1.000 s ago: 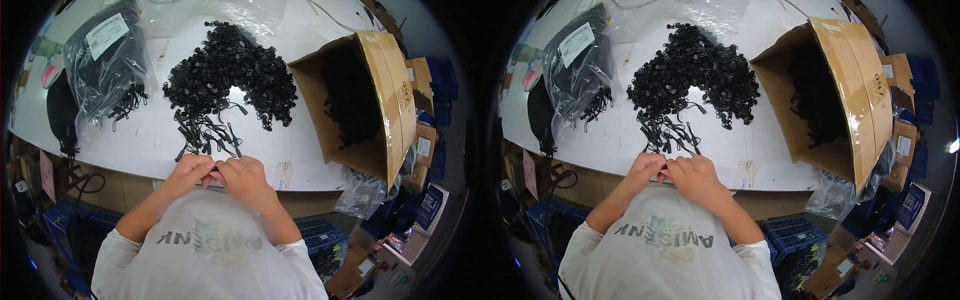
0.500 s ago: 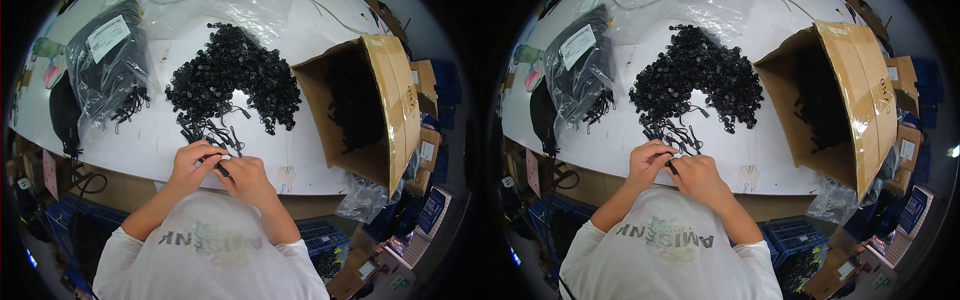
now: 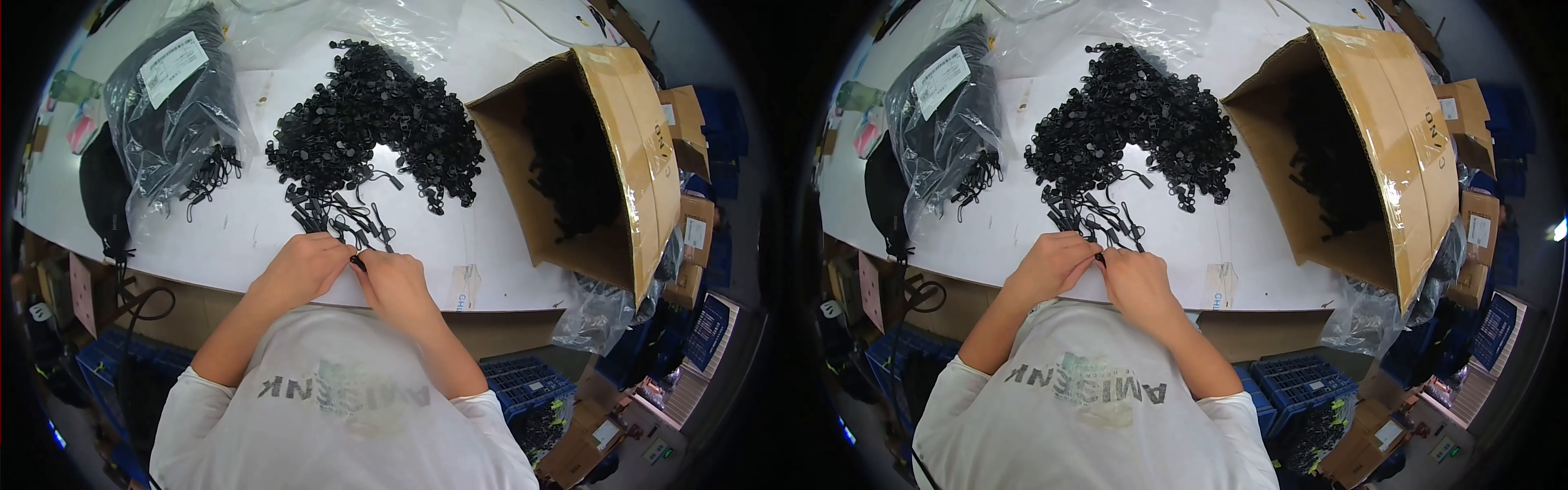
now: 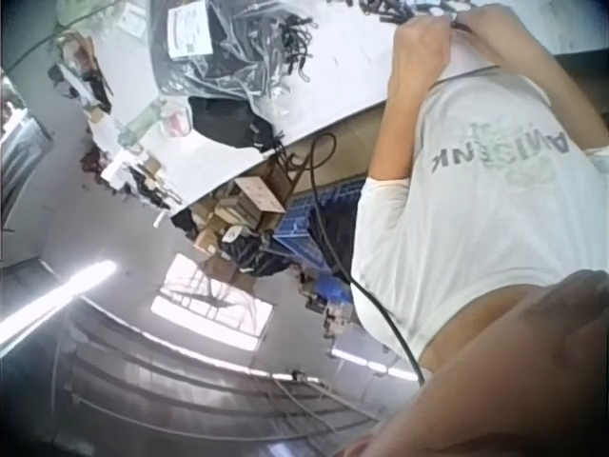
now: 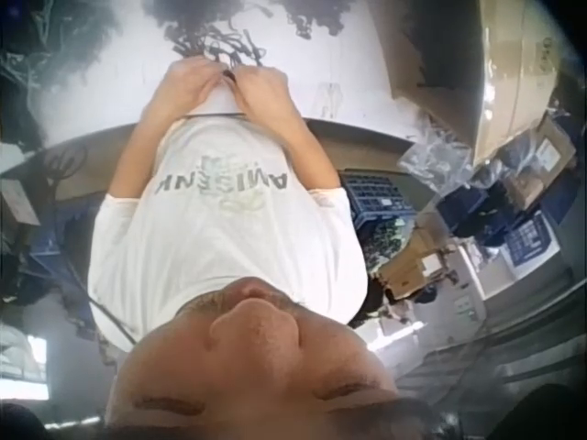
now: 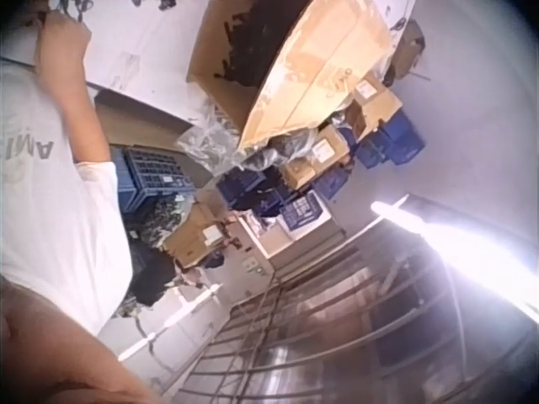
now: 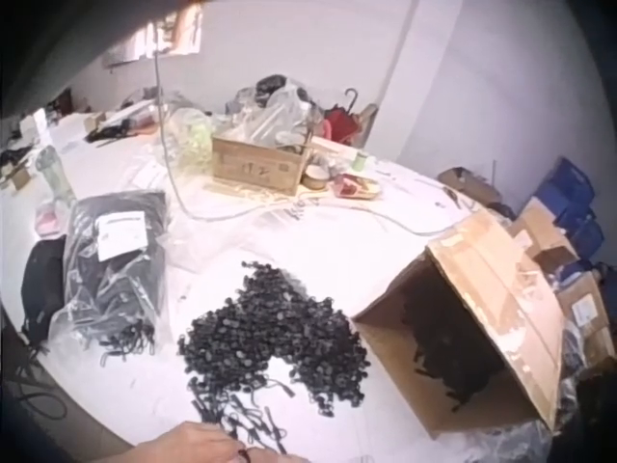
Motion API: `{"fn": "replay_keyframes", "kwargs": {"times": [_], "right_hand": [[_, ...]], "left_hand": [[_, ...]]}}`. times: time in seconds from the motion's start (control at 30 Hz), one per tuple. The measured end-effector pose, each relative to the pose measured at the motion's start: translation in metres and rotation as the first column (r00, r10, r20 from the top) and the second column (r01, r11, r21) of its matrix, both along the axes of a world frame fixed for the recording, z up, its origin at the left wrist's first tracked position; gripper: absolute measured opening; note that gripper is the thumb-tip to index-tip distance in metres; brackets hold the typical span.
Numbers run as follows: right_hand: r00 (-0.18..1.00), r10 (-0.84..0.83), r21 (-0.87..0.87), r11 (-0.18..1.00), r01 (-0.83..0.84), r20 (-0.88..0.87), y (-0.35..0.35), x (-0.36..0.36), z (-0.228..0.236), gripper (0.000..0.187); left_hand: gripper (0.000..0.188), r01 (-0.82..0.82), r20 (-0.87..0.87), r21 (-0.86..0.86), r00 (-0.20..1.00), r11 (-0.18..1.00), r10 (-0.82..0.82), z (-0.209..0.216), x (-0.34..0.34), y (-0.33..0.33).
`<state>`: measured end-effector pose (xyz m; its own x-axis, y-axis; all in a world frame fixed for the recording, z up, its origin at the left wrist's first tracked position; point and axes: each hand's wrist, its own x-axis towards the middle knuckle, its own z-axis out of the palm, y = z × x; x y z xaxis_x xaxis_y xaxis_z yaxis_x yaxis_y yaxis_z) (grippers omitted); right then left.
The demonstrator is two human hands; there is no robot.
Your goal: The recorder is attaching small black plastic hooks to black elastic cords on a workbench.
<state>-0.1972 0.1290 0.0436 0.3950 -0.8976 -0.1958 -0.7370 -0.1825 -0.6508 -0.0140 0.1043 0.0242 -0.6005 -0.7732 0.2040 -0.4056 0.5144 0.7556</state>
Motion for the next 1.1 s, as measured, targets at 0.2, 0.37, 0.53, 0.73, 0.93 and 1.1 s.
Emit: {"fn": "replay_keyframes", "kwargs": {"times": [0.2,0.37,0.53,0.73,0.93,1.1], "right_hand": [[0.999,-0.045,-0.046,0.998,0.045,-0.002,0.002,0.001,-0.014,0.013],[0.993,-0.091,-0.104,0.99,0.099,0.076,-0.005,0.008,-0.008,0.017],[0.982,-0.055,-0.182,0.979,0.089,0.18,-0.005,0.008,-0.007,0.016],[0.972,-0.082,-0.202,0.971,0.128,0.22,-0.007,0.003,-0.014,0.015],[0.96,-0.041,-0.243,0.964,0.111,0.276,-0.006,-0.005,-0.003,0.019],[0.974,-0.045,-0.247,0.964,0.102,0.224,-0.005,-0.007,0.002,0.018]], "left_hand": [[0.024,-0.082,-0.15,-0.058,0.986,0.995,0.072,0.0,-0.01,0.003],[0.013,-0.33,-0.118,0.153,0.93,0.931,0.349,0.005,-0.011,0.001],[0.006,0.085,-0.519,0.759,0.677,0.645,0.522,-0.007,-0.009,0.004],[0.004,-0.203,-0.175,0.488,0.93,0.849,0.323,0.011,-0.006,-0.001],[0.014,0.029,-0.483,0.437,0.85,0.899,0.208,0.013,-0.017,0.0],[0.019,-0.035,-0.439,0.21,0.89,0.977,0.126,0.009,-0.021,-0.005]]}}
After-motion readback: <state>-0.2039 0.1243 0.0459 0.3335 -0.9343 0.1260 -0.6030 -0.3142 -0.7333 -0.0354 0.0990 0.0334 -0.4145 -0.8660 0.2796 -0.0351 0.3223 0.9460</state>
